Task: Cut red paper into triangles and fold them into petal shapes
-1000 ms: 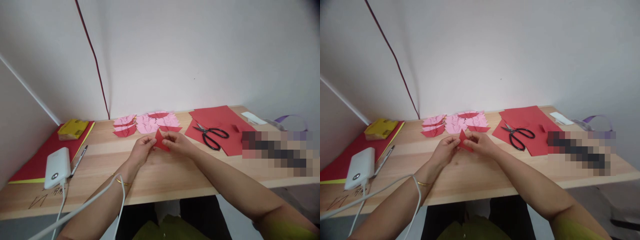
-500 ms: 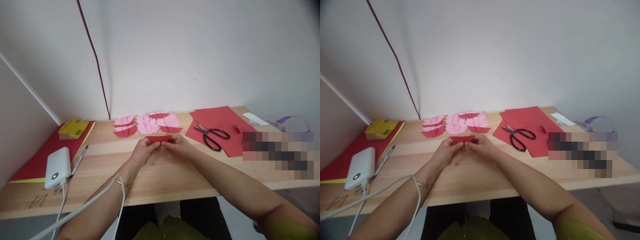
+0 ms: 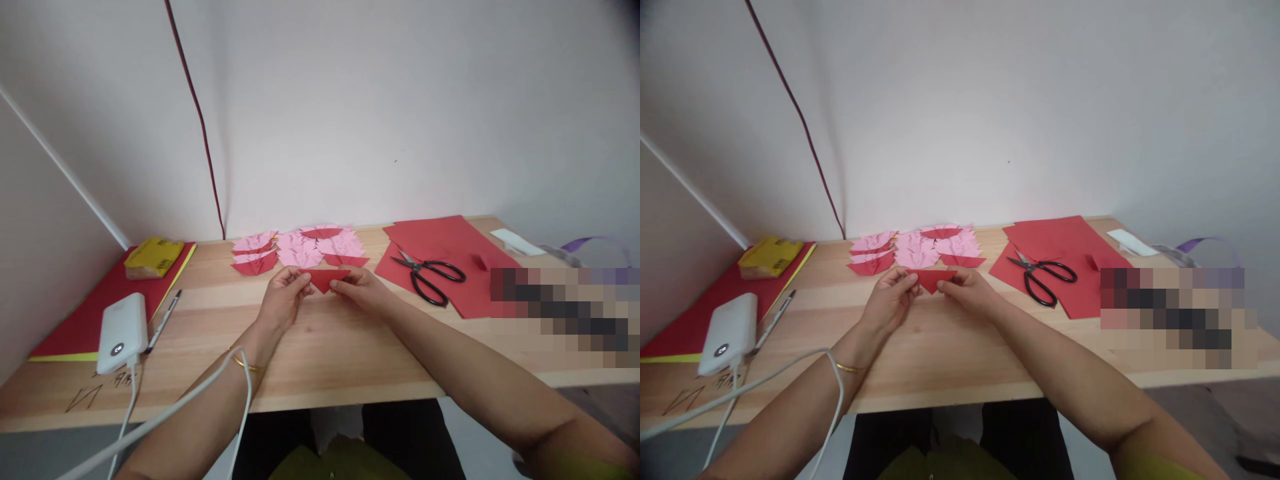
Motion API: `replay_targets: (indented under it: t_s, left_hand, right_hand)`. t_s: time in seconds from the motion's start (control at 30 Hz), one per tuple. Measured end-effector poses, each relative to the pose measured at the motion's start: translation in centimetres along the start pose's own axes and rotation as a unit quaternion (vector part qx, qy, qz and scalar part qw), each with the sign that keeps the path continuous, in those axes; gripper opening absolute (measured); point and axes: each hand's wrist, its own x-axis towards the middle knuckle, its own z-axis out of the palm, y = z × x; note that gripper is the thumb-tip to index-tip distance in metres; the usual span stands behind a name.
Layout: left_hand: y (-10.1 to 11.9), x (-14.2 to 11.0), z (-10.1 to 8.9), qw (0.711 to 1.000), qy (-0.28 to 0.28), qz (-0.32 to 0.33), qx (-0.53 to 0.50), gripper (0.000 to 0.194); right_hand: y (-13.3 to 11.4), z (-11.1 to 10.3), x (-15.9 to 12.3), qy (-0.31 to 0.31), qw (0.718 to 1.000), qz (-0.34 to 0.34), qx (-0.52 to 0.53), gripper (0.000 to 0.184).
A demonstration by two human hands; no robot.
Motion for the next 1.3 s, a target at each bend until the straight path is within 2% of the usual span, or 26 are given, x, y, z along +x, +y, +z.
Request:
replay_targets:
  t_s: [0.27, 0.47, 0.63, 0.73, 0.87, 0.93, 1.0, 1.13, 1.23, 1.3]
  left_hand:
    - [0.3, -0.1, 0.0, 0.999, 0.011, 0.013, 0.031, 0.021]
    - [0.1, -0.1, 0.1, 1.0, 0.005, 0.018, 0.018, 0.023]
    - [-0.9, -0.3, 0.1, 0.984, -0.065, -0.019, 0.167, 0.027]
    - [-1.1, -0.3, 0.0, 0.973, -0.067, -0.003, 0.22, 0.026]
    - [-0.6, -0.3, 0.0, 0.964, -0.062, 0.02, 0.258, 0.028]
    - [-0.3, -0.3, 0.1, 0.965, -0.053, 0.027, 0.256, 0.028]
    - [-0.1, -0.3, 0.1, 0.969, -0.041, 0.032, 0.241, 0.028]
    - [-0.2, -0.3, 0.1, 0.976, -0.029, 0.031, 0.213, 0.027]
    - [-0.5, -0.3, 0.1, 0.981, -0.02, 0.022, 0.192, 0.025]
    - [-0.6, -0.4, 0.1, 0.982, -0.033, 0.015, 0.184, 0.026]
  right_hand:
    - [-0.1, -0.3, 0.2, 0.01, 0.999, -0.002, -0.035, 0.027]
    - [0.0, -0.2, 0.2, 0.024, 0.999, -0.033, -0.035, 0.024]
    - [-0.3, 0.1, 0.0, 0.002, 0.997, -0.066, -0.034, 0.024]
    - [-0.4, 0.1, -0.1, -0.017, 0.996, -0.078, -0.043, 0.023]
    - [-0.4, -0.1, -0.1, 0.04, 0.995, -0.063, -0.064, 0.024]
    - [-0.5, -0.2, -0.1, 0.069, 0.993, -0.057, -0.071, 0.025]
    - [-0.7, -0.3, -0.2, 0.072, 0.992, -0.061, -0.079, 0.026]
    - [-1.1, -0.5, -0.3, 0.053, 0.992, -0.079, -0.081, 0.027]
    - [-0.9, -0.2, -0.3, 0.04, 0.996, -0.06, -0.049, 0.025]
    - [-0.7, 0.1, -0.3, 0.007, 0.998, -0.052, -0.023, 0.026]
